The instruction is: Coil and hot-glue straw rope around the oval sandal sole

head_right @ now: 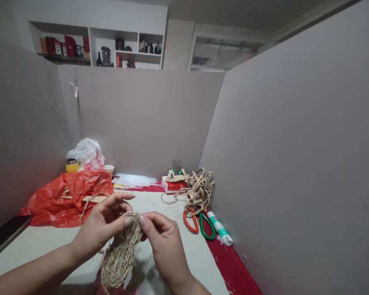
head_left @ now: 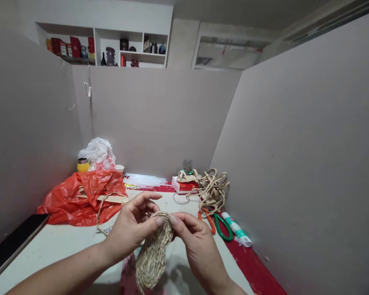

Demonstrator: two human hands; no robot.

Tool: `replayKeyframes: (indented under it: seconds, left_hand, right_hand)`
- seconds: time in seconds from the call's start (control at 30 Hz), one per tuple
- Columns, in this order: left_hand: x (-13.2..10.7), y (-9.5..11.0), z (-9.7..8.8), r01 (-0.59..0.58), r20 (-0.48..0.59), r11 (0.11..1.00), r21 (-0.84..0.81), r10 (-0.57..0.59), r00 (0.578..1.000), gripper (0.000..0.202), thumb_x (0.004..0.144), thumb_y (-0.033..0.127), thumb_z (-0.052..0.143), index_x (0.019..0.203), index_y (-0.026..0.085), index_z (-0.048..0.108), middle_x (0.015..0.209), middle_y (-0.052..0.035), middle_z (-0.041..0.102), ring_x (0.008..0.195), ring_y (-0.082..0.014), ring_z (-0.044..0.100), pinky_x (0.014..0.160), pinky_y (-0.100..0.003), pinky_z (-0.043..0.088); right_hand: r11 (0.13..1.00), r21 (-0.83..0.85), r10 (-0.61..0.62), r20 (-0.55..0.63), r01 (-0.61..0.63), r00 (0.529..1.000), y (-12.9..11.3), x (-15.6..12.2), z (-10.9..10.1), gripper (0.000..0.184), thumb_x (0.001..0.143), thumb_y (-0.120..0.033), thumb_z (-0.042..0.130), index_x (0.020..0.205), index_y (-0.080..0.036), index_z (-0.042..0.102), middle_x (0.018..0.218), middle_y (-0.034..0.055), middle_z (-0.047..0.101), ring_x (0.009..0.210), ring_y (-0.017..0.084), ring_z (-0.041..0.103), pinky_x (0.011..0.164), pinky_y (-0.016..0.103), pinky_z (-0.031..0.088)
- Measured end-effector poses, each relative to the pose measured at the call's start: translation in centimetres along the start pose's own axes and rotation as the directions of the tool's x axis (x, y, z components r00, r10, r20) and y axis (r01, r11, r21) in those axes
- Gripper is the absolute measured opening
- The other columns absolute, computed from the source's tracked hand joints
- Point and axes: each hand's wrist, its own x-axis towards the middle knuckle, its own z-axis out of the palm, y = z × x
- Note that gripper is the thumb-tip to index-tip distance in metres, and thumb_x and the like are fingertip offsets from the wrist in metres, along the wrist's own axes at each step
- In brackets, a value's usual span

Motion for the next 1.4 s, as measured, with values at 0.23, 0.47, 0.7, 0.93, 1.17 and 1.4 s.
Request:
replayKeyframes:
  seconds: [0.23,0.47,0.7,0.93,1.17,1.4]
  left_hand:
    - [-0.7,-0.5,0.2,-0.079,-0.06,0.99,0.12,0.087,0.994,0.026,0.079,0.022,0.068,0.103,0.023,0.058,0.084,0.001,0.059,0.078,-0.0115,0.056,0.072,-0.024,0.046]
    - [-0.5,-0.3,-0.1,-0.07,-0.09,0.994,0.084,0.077,0.993,0.019,0.074,0.024,0.074,0.085,0.021,0.059,0.075,0.0037,0.059,0.069,-0.0093,0.056,0.064,-0.02,0.047]
    - [-1.0,-0.8,0.2,-0.134,-0.098,0.968,0.211,0.158,0.983,0.008,0.075,0.023,0.072,0.079,0.02,0.066,0.073,0.0021,0.064,0.068,-0.01,0.058,0.065,-0.02,0.048]
    - [-1.3,-1.6,0.7,-0.395,-0.066,0.872,0.289,0.43,0.9,0.016,0.076,0.008,0.067,0.08,0.023,0.067,0.076,0.0014,0.066,0.074,-0.0122,0.062,0.068,-0.022,0.051]
    - [-1.6,-2.1,1.1,-0.458,-0.055,0.845,0.275,0.49,0.87,0.022,0.077,0.003,0.064,0.083,0.024,0.068,0.076,0.001,0.066,0.071,-0.0128,0.062,0.065,-0.023,0.051]
    - [-1.3,-1.6,1.0,-0.323,-0.129,0.921,0.217,0.355,0.926,0.011,0.076,0.009,0.068,0.074,0.021,0.067,0.072,0.0003,0.064,0.071,-0.0132,0.061,0.067,-0.023,0.051]
  right_hand:
    - [0.979,0.182,0.087,0.022,-0.089,0.996,0.0,-0.4,0.2,0.023,0.08,-0.04,0.07,0.072,-0.019,0.074,0.058,-0.0034,0.059,0.056,0.01,0.048,0.055,0.02,0.042]
    - [0.996,0.085,0.026,-0.053,-0.021,0.998,-1.0,-0.6,0.5,0.02,0.076,-0.04,0.074,0.081,-0.021,0.076,0.067,0.0005,0.07,0.059,0.012,0.056,0.058,0.021,0.049]
    - [0.979,-0.103,-0.186,-0.089,0.177,0.978,-0.8,-1.3,0.8,0.007,0.08,-0.028,0.07,0.082,-0.023,0.076,0.073,0.0015,0.073,0.064,0.015,0.064,0.059,0.022,0.052]
    - [0.953,-0.165,-0.269,-0.083,0.253,0.959,-0.3,-1.9,0.7,0.011,0.084,-0.023,0.065,0.086,-0.024,0.075,0.071,0.0004,0.071,0.063,0.014,0.062,0.058,0.021,0.051]
    - [0.949,-0.156,-0.291,-0.103,0.273,0.951,-0.4,-2.1,1.2,0.014,0.084,-0.02,0.064,0.086,-0.025,0.077,0.069,0.0003,0.071,0.061,0.014,0.063,0.056,0.021,0.051]
    - [0.97,-0.154,-0.209,-0.12,0.19,0.97,-0.4,-1.6,1.0,0.012,0.084,-0.027,0.067,0.087,-0.025,0.078,0.077,0.0023,0.075,0.069,0.017,0.066,0.064,0.024,0.054]
